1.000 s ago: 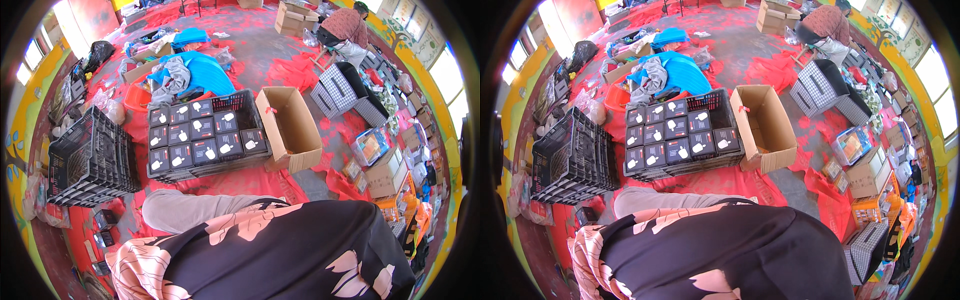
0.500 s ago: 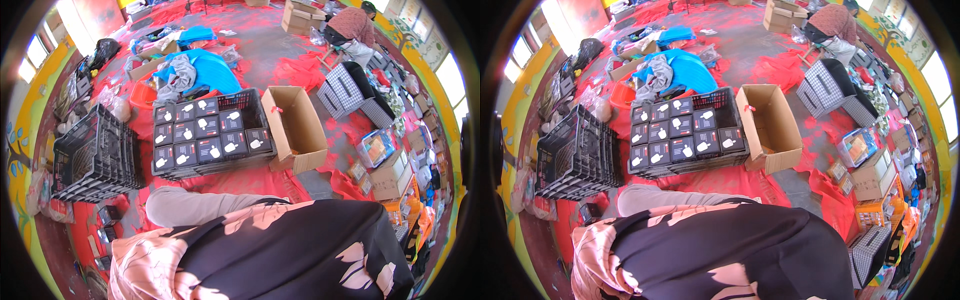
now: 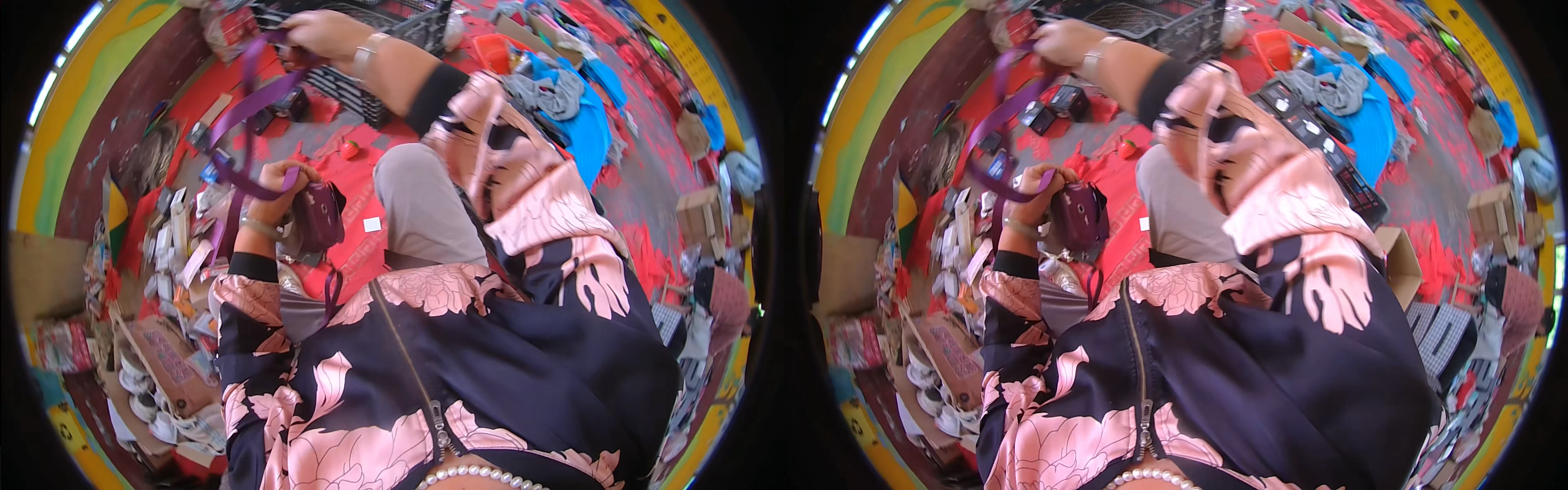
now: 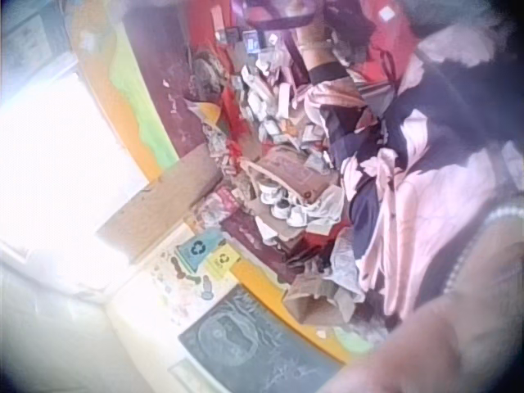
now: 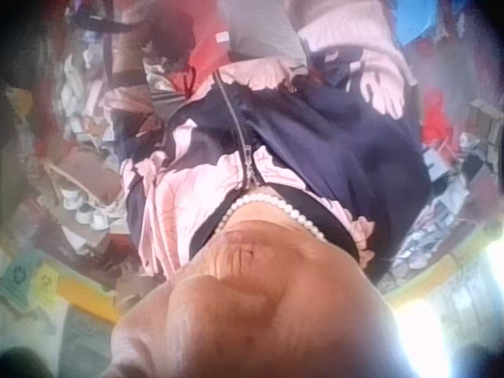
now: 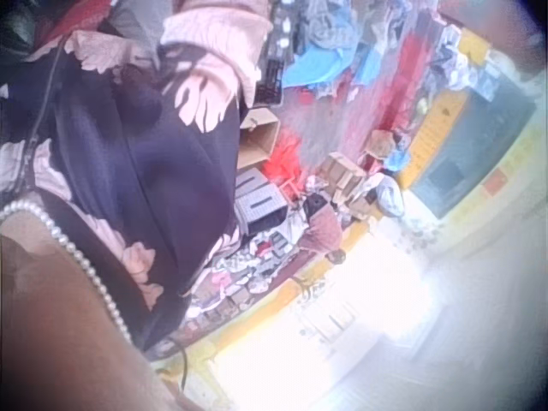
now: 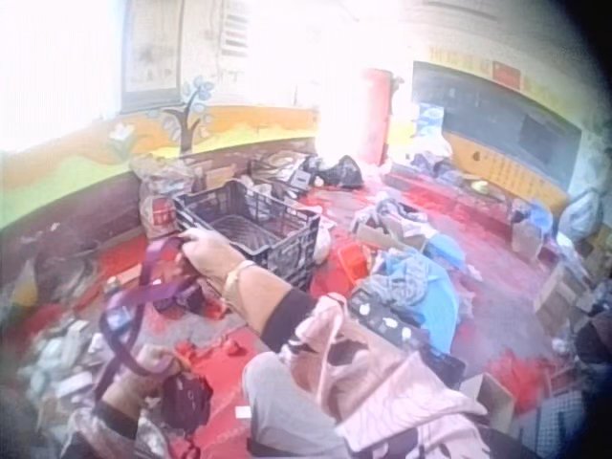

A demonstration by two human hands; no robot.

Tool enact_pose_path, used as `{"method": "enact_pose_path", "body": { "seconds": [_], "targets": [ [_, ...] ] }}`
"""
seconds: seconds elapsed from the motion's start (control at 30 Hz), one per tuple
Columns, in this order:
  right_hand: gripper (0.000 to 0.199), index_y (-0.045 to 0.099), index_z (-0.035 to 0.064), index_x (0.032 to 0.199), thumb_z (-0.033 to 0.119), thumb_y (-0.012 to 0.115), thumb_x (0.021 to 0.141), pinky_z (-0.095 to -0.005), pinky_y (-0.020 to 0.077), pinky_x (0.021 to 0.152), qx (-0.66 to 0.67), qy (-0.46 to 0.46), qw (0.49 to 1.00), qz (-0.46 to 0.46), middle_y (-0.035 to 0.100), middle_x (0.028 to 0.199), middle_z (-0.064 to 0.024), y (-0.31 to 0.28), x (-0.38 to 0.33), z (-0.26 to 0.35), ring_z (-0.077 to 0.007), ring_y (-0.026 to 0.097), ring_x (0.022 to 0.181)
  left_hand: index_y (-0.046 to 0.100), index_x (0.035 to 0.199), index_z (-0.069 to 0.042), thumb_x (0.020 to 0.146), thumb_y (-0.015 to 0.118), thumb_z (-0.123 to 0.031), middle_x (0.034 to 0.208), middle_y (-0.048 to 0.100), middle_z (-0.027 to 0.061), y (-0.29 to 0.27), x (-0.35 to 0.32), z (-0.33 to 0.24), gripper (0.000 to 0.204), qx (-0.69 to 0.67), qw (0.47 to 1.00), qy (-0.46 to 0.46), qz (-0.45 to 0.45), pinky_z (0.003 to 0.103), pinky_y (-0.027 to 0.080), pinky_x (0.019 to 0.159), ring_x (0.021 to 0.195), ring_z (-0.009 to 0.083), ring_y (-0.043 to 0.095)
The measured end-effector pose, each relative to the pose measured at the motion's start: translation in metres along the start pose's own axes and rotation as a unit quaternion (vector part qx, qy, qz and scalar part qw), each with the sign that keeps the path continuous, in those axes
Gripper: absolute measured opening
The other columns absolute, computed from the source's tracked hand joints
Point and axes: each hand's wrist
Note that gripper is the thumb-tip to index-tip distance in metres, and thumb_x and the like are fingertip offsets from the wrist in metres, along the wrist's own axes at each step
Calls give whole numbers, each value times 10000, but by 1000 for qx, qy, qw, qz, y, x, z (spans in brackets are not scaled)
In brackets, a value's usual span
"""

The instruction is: The person cleans various small boxes using a cloth by hand and then places them into a larger plastic crate.

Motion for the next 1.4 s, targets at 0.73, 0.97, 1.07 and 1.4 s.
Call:
{"method": "enact_pose_path", "body": {
  "seconds": [0.73, 0.97, 1.07, 1.4],
  "targets": [
    [410, 562, -16, 1076, 147, 689, 722, -399, 523, 744, -221, 108, 917, 313, 638, 925, -239, 69, -106, -106, -310, 648, 875, 655, 992, 18, 881, 541, -125, 820, 641, 32, -19, -5, 4, 214, -35, 979, -108, -168, 222, 443, 616, 696, 90, 569],
    [279, 586, -22, 1028, -16, 619, 751, -417, 597, 638, 74, 369, 910, 172, 639, 908, -160, 13, -115, -95, -288, 659, 808, 631, 1065, 55, 862, 514, -91, 934, 663, 113, -21, -19, -31, 276, -139, 971, -83, -177, 209, 424, 668, 674, 93, 540],
    [234, 607, -13, 964, 30, 657, 740, -405, 585, 625, 75, 79, 974, 197, 612, 800, -101, -53, -101, -148, -257, 650, 818, 617, 779, 38, 895, 500, -194, 897, 659, 165, -54, -40, -14, 285, -178, 958, -26, -224, 236, 406, 612, 621, 100, 499],
    [240, 556, 14, 1040, 16, 589, 802, -470, 569, 642, 119, 68, 964, -229, 628, 952, -118, -243, 15, 6, -279, 641, 835, 500, 632, -48, 862, 576, -196, 793, 638, 172, -82, -66, 50, 284, -379, 829, -104, -398, 279, 449, 562, 574, 150, 527]
  ]
}}
Point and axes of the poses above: each hand's wrist, its own x-axis towards the middle knuckle, its own y-axis out of the palm, z = x × y
